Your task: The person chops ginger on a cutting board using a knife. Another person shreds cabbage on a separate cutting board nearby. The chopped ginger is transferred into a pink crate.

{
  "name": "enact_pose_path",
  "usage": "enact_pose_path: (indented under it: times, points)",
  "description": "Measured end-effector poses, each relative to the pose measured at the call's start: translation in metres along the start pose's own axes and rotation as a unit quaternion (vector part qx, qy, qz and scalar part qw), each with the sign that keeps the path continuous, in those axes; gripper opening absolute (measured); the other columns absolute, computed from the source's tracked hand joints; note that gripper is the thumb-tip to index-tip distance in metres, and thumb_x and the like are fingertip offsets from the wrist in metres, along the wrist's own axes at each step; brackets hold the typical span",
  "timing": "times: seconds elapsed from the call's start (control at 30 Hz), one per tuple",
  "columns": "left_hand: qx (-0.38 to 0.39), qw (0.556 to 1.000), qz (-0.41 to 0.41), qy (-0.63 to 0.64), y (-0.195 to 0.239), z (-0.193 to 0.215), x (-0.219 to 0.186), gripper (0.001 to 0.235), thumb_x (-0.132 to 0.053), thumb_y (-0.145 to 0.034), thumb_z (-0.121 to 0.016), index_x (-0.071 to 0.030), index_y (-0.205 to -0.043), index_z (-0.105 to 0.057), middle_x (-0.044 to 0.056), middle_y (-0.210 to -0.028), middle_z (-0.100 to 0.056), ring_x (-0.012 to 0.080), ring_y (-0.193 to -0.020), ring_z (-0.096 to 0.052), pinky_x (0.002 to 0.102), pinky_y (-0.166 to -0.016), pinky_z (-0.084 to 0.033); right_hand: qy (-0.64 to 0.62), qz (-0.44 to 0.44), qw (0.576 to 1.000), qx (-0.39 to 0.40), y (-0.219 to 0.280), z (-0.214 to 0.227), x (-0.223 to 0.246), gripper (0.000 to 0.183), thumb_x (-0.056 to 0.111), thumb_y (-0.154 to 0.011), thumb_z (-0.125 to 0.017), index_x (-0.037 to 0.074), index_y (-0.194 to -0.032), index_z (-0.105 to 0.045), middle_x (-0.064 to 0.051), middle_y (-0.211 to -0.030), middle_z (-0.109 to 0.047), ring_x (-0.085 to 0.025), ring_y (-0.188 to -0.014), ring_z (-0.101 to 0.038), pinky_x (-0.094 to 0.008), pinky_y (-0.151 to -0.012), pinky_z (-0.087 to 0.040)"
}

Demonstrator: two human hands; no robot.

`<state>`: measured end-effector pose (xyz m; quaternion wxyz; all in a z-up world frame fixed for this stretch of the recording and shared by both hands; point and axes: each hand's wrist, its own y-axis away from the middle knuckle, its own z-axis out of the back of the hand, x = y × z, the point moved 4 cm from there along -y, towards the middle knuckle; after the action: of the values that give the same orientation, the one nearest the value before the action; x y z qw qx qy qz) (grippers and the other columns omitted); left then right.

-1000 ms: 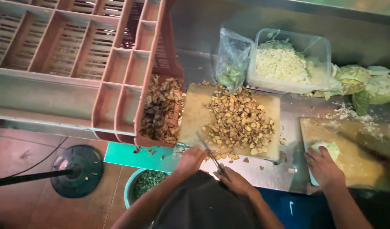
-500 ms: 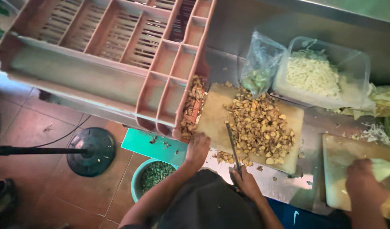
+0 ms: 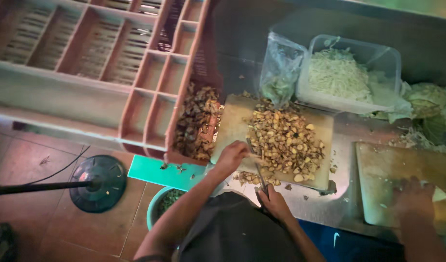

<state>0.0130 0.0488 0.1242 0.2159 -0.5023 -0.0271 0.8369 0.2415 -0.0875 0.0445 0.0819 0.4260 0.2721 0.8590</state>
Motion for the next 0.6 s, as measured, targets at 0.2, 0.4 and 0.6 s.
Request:
enact_pose_path:
  times: [0.2,0.4,0.6]
  points:
    - [0.039,0.975,0.058,-0.211,0.036,-0.016,0.027,0.021,-0.004,-0.084,-0.059,-0.008,-0.103,-0.065,0.014,-0.108,-0.063,0.0378,-0.108,-0.060,0.050,-0.090,-0.048,0.083,0.023,0.996,-0.008,-0.004,0.011,0.010,0.048,0.051,-0.100,-0.055,0.004,-0.109,-0.047,-0.023,-0.082,-0.072,-0.040,-0.079,-0.071,-0.050,-0.069,-0.054]
    - [0.053,0.971,-0.082,-0.218,0.024,-0.041,0.022,0.030,-0.002,-0.076,-0.062,-0.013,-0.104,-0.066,0.011,-0.109,-0.063,0.0342,-0.109,-0.061,0.044,-0.090,-0.050,0.103,0.044,0.994,0.009,0.000,0.010,0.011,0.043,0.046,-0.101,-0.052,0.004,-0.109,-0.046,-0.027,-0.084,-0.072,-0.047,-0.083,-0.070,-0.055,-0.074,-0.054]
    - [0.136,0.957,-0.018,-0.256,0.010,-0.050,0.027,0.025,-0.005,-0.077,-0.069,-0.014,-0.101,-0.067,0.011,-0.105,-0.061,0.0314,-0.103,-0.063,0.041,-0.089,-0.054,0.207,0.000,0.976,-0.073,0.015,0.016,0.018,0.039,0.044,-0.100,-0.051,0.007,-0.114,-0.048,-0.025,-0.085,-0.073,-0.049,-0.080,-0.069,-0.059,-0.072,-0.054]
